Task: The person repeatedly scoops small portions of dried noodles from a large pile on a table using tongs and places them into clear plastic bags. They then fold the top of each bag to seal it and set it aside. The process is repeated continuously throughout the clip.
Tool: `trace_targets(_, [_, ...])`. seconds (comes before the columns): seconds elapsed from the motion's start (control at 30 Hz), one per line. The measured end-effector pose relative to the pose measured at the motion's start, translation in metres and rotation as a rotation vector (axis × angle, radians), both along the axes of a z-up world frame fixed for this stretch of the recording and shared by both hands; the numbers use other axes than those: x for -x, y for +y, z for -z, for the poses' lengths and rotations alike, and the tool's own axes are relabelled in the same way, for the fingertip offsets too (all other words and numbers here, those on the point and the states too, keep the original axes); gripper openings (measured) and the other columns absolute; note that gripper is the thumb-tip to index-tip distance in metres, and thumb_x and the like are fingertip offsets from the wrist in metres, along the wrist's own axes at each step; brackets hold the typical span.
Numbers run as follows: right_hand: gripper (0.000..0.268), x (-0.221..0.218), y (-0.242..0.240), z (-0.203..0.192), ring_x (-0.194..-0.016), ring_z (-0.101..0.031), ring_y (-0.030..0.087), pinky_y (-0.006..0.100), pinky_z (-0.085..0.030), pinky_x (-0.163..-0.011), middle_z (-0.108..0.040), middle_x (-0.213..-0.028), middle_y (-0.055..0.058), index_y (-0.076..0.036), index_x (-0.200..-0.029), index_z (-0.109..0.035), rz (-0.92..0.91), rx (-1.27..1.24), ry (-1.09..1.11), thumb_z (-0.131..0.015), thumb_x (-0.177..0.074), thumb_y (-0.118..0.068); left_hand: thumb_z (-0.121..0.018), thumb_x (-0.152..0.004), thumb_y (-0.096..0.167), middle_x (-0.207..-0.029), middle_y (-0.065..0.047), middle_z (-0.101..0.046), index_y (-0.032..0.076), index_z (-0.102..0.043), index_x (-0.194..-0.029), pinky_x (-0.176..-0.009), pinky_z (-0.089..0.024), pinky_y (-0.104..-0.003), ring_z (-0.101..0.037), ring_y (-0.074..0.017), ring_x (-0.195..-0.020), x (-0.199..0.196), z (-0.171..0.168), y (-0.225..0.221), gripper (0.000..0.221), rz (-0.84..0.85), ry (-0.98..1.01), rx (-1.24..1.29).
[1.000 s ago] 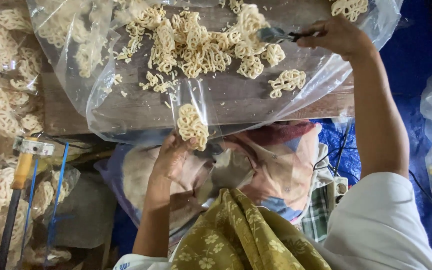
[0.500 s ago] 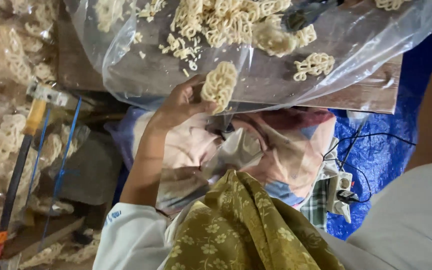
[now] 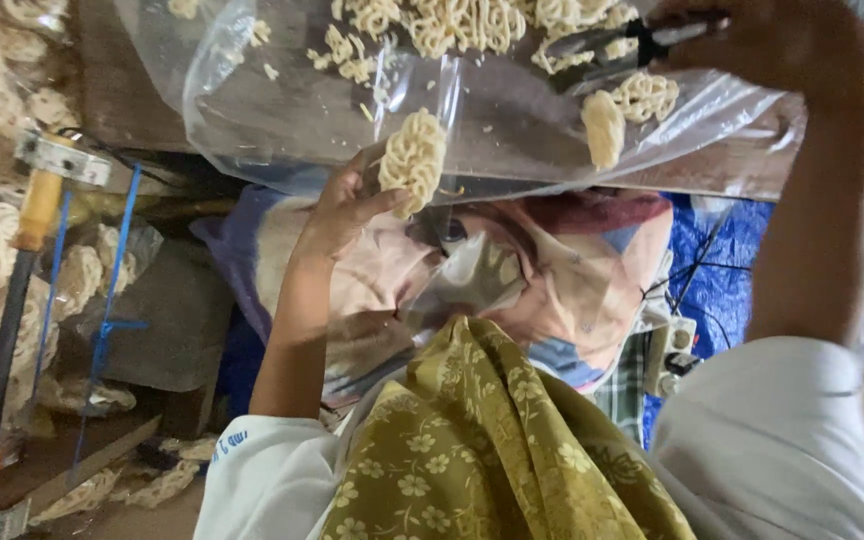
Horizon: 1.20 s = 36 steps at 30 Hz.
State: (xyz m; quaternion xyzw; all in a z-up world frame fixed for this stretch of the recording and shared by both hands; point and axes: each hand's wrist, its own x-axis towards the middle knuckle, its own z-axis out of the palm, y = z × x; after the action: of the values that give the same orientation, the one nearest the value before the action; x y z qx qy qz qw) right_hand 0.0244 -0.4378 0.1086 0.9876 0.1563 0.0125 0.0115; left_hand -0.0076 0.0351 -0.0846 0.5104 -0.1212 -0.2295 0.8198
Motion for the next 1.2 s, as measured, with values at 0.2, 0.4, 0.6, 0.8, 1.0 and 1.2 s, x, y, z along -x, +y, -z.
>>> trace_targets(0.2, [0.041, 0.057, -0.008, 0.044, -0.095, -0.073, 0.042, 0.055, -0.055, -0.084, -0.074, -0.114, 0.008, -0.025, -0.133, -0.079, 0.222, 0.007, 0.035, -0.085, -0.098, -0.046, -0.082, -0.089, 0.01, -0.136, -0.022, -0.064, 0.005, -0.05, -0.149, -0.093, -0.061, -0.043, -0.066, -0.028, -0.115, 0.037, 0.019, 0.012, 0.069, -0.056, 0.059, -0.044])
trace_targets(0.4, [0.04, 0.127, 0.029, 0.067, -0.09, -0.065, 0.029, 0.039, -0.051, -0.067, -0.066, -0.118, 0.02, -0.004, -0.136, -0.073, 0.278, -0.304, -0.097, -0.08, -0.104, -0.028, -0.086, -0.063, 0.023, -0.141, -0.014, -0.064, 0.022, -0.054, -0.146, -0.102, -0.06, -0.042, -0.062, -0.0299, -0.129, 0.047, -0.036, 0.001, 0.09, -0.117, 0.44, -0.334])
trace_targets(0.6, [0.05, 0.168, 0.063, 0.146, -0.096, -0.066, 0.04, 0.049, -0.053, -0.085, -0.067, -0.112, 0.016, -0.007, -0.13, -0.074, 0.282, -0.433, -0.312, -0.091, -0.083, -0.007, -0.079, -0.086, -0.002, -0.14, -0.019, -0.061, 0.006, -0.052, -0.149, -0.095, -0.061, -0.038, -0.066, -0.0238, -0.117, 0.057, 0.014, 0.002, 0.07, -0.123, 0.148, -0.003])
trace_targets(0.8, [0.053, 0.175, 0.089, 0.162, -0.094, -0.065, 0.031, 0.039, -0.053, -0.08, -0.062, -0.116, 0.01, -0.011, -0.13, -0.075, 0.25, -0.186, -0.511, -0.093, -0.08, -0.016, -0.079, -0.086, -0.002, -0.138, -0.015, -0.063, 0.008, -0.053, -0.148, -0.093, -0.063, -0.038, -0.066, -0.0219, -0.115, 0.063, 0.005, -0.003, 0.068, -0.169, 0.198, -0.03])
trace_targets(1.0, [0.056, 0.168, 0.075, 0.18, -0.092, -0.064, 0.032, 0.041, -0.054, -0.077, -0.06, -0.114, 0.012, -0.008, -0.13, -0.073, 0.332, -0.193, -0.582, -0.094, -0.079, -0.01, -0.08, -0.085, 0.001, -0.137, -0.013, -0.064, 0.01, -0.055, -0.147, -0.092, -0.063, -0.038, -0.066, -0.0212, -0.115, 0.065, 0.004, -0.003, 0.067, -0.174, 0.204, -0.069])
trace_targets(1.2, [0.042, 0.182, 0.064, 0.162, -0.093, -0.068, 0.043, 0.05, -0.054, -0.078, -0.065, -0.112, 0.015, -0.008, -0.128, -0.074, 0.504, -0.443, -0.341, -0.086, -0.089, -0.018, -0.079, -0.084, -0.002, -0.132, -0.014, -0.065, 0.009, -0.055, -0.147, -0.091, -0.063, -0.036, -0.067, -0.0203, -0.111, 0.064, -0.002, -0.006, 0.068, -0.173, 0.226, -0.115])
